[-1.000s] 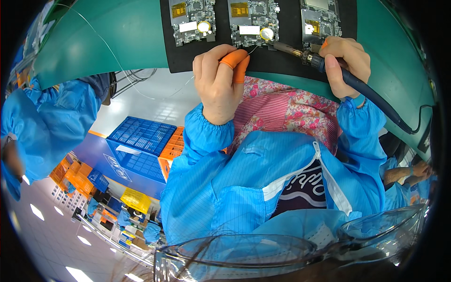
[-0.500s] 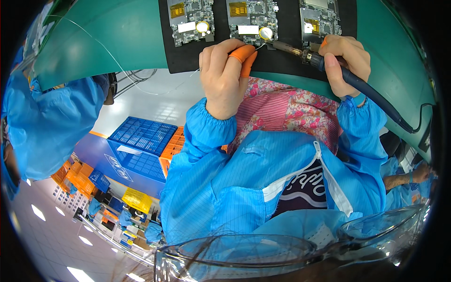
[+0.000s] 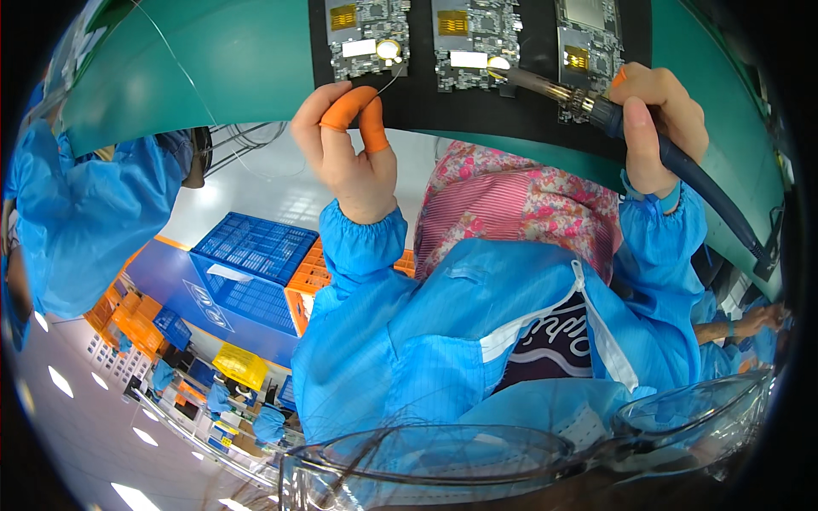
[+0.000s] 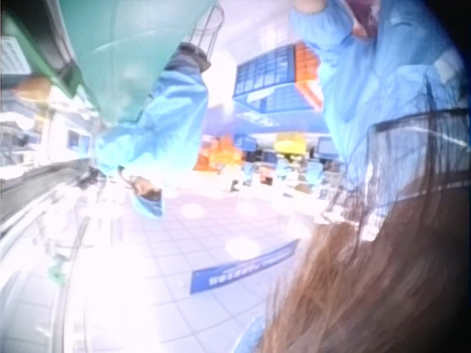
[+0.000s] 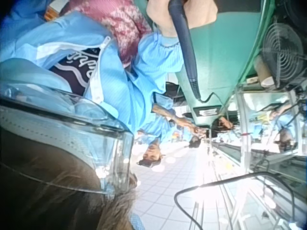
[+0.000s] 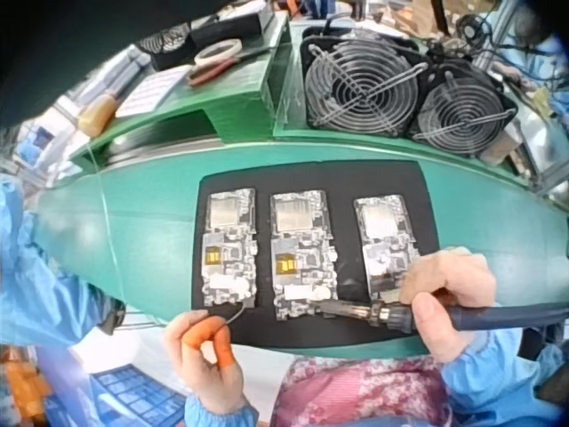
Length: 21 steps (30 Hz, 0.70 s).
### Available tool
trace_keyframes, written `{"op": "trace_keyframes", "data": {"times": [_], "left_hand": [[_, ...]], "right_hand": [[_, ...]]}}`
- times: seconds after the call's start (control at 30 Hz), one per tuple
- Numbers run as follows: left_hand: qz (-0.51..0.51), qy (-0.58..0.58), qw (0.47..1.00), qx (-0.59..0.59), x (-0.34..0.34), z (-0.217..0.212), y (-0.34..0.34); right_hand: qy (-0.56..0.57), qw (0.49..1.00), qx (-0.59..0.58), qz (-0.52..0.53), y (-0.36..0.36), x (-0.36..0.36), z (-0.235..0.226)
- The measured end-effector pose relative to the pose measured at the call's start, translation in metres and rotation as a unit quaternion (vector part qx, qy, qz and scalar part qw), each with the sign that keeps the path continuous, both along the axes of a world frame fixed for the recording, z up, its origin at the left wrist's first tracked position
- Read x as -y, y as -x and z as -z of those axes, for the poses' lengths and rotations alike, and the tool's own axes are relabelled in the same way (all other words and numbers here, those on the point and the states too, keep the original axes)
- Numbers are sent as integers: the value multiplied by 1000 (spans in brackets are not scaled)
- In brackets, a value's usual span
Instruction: Soldering electronic components onto printed circuit boards at an assembly station.
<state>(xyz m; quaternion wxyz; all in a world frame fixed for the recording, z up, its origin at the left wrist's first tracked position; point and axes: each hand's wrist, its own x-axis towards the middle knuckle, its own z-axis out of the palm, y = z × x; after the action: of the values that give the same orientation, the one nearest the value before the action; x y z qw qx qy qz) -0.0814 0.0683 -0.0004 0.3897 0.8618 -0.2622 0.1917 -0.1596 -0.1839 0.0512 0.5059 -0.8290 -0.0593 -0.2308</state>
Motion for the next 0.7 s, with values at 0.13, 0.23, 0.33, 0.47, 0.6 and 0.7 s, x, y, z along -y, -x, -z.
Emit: {"op": "trace_keyframes", "data": {"times": [0.13,0.23,0.33,0.47,0.6,0.7], "left_hand": [[-65,-10,998,-3,-8,1,-3],[-53,61,995,-58,-11,2,-4],[-28,13,999,-38,-13,5,-5],[-22,2,1000,-4,-15,6,-8],[-24,10,1000,-6,-14,8,-8],[-14,30,999,0,-11,10,-9]], "right_hand": [[24,999,-15,-34,-19,-15,-1],[2,998,-53,-14,-32,-29,3],[-15,998,-50,-41,-42,-34,9],[-2,996,-70,-58,-49,-37,13],[2,997,-43,-66,-56,-40,19],[2,998,-8,-69,-57,-40,20]]}}
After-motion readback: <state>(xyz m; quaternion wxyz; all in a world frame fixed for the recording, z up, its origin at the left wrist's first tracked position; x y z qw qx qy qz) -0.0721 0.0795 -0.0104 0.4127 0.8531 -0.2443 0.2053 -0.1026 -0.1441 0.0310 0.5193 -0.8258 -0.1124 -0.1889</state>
